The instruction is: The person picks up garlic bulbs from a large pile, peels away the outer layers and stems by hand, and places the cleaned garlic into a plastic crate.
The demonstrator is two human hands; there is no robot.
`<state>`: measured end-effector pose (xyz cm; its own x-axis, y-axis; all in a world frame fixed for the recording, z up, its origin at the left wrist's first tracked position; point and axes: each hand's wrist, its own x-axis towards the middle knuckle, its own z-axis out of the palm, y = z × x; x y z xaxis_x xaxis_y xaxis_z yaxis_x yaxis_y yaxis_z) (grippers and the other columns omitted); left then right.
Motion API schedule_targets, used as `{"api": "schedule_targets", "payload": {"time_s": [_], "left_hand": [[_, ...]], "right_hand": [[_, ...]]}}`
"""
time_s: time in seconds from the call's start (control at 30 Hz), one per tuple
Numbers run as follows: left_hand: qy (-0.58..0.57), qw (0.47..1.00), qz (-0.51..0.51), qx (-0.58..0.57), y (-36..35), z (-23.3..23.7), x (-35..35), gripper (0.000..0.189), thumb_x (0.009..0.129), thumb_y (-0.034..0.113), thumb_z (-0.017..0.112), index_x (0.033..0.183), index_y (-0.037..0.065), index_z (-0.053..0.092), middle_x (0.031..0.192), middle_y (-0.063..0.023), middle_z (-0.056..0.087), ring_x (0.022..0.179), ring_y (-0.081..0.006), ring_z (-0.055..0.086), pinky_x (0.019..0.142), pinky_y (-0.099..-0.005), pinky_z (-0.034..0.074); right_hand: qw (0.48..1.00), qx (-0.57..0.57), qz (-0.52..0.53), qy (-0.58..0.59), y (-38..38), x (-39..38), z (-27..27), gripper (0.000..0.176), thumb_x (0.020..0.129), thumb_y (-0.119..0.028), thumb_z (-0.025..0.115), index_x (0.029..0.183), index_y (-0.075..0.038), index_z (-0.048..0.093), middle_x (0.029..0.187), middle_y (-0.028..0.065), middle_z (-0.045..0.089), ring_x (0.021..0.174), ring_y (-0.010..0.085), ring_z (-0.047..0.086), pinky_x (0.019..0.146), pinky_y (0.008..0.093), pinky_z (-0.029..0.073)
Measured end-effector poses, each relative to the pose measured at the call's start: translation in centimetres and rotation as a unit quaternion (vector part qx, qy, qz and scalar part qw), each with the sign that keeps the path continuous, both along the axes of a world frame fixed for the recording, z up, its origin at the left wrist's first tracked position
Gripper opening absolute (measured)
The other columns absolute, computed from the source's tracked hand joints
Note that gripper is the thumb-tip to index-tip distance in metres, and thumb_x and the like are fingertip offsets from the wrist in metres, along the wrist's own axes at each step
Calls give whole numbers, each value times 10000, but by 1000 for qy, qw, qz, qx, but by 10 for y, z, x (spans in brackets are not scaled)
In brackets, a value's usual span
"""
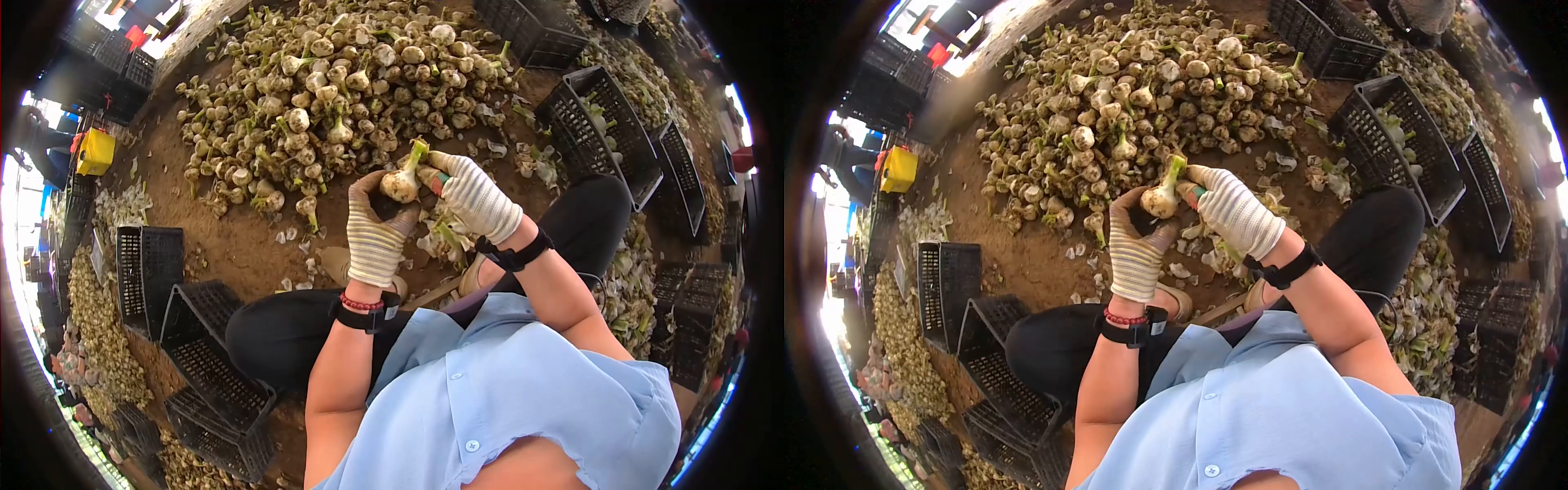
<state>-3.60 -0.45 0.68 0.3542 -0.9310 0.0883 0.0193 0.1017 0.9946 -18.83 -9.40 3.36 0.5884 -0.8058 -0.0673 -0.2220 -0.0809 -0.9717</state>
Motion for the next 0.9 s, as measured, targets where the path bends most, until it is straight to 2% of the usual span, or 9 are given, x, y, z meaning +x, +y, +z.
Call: {"api": "schedule_targets", "payload": {"time_s": [0.07, 0.17, 0.3, 0.4, 0.53, 0.6, 0.7, 0.83, 0.9], "left_hand": [[108, 994, -17, 30, 0, 3, 0, 605, 753, -73, 787, 1263, 54, 488, 1199, -88, 585, 1070, -192, 605, 944, -320, 533], [12, 1000, -2, -19, -4, -8, -2, 604, 753, -68, 799, 1254, 52, 483, 1188, -86, 592, 1053, -193, 615, 944, -318, 537], [-7, 999, 4, -35, -6, -13, -6, 614, 748, -52, 820, 1247, 52, 479, 1175, -91, 599, 1039, -186, 622, 929, -313, 540], [-34, 999, 4, -37, -7, -10, -6, 609, 756, -52, 821, 1244, 60, 475, 1166, -95, 604, 1042, -180, 622, 920, -312, 541], [-66, 997, -2, -42, -7, -11, -6, 595, 769, -61, 807, 1247, 65, 475, 1159, -95, 606, 1039, -178, 624, 921, -313, 542], [-63, 997, -3, -38, -8, -14, -6, 595, 770, -59, 808, 1247, 64, 474, 1158, -95, 606, 1037, -178, 625, 923, -314, 542], [-32, 999, -4, -34, -7, -14, -6, 604, 764, -44, 817, 1250, 58, 473, 1162, -96, 607, 1033, -177, 627, 918, -319, 541], [-48, 998, 0, -41, -8, -9, -5, 613, 759, -51, 813, 1260, 60, 477, 1170, -92, 606, 1038, -176, 625, 924, -320, 537], [-28, 999, -4, -38, -7, -8, -6, 614, 756, -59, 810, 1260, 63, 481, 1171, -90, 605, 1042, -175, 622, 929, -323, 535]], "right_hand": [[1000, 5, 0, -21, 0, -1, -2, 288, 1011, -216, 593, 1163, 25, 634, 883, -26, 611, 802, 57, 491, 695, 242, 467], [969, 174, 12, -175, 1, -1, -4, 425, 1018, -379, 583, 1180, 9, 638, 907, -51, 605, 853, 42, 471, 754, 231, 447], [989, 95, -26, -108, 1, 5, -7, 401, 1010, -347, 609, 1201, 5, 639, 901, -71, 586, 816, 34, 461, 709, 219, 436], [993, 99, -36, -58, 0, 2, -6, 364, 1013, -308, 609, 1202, 1, 643, 885, -78, 570, 785, 34, 443, 684, 217, 429], [980, 160, -32, -111, -1, -3, -3, 329, 1010, -261, 612, 1206, 0, 646, 876, -82, 569, 777, 31, 447, 677, 217, 430], [981, 142, 7, -135, -5, -3, -8, 545, 953, -425, 672, 1255, 27, 621, 1057, -29, 650, 957, 51, 542, 886, 232, 463], [991, 115, 5, -73, -6, 2, -10, 547, 952, -432, 671, 1257, 20, 623, 1065, -20, 653, 969, 52, 541, 899, 241, 462], [988, 136, 7, -65, -8, -5, -12, 584, 936, -462, 680, 1261, 20, 619, 1069, -12, 654, 986, 60, 538, 921, 248, 454], [989, 84, 44, -110, -10, -10, -15, 527, 967, -415, 655, 1254, 25, 615, 1038, -17, 658, 957, 65, 545, 881, 243, 465]]}}
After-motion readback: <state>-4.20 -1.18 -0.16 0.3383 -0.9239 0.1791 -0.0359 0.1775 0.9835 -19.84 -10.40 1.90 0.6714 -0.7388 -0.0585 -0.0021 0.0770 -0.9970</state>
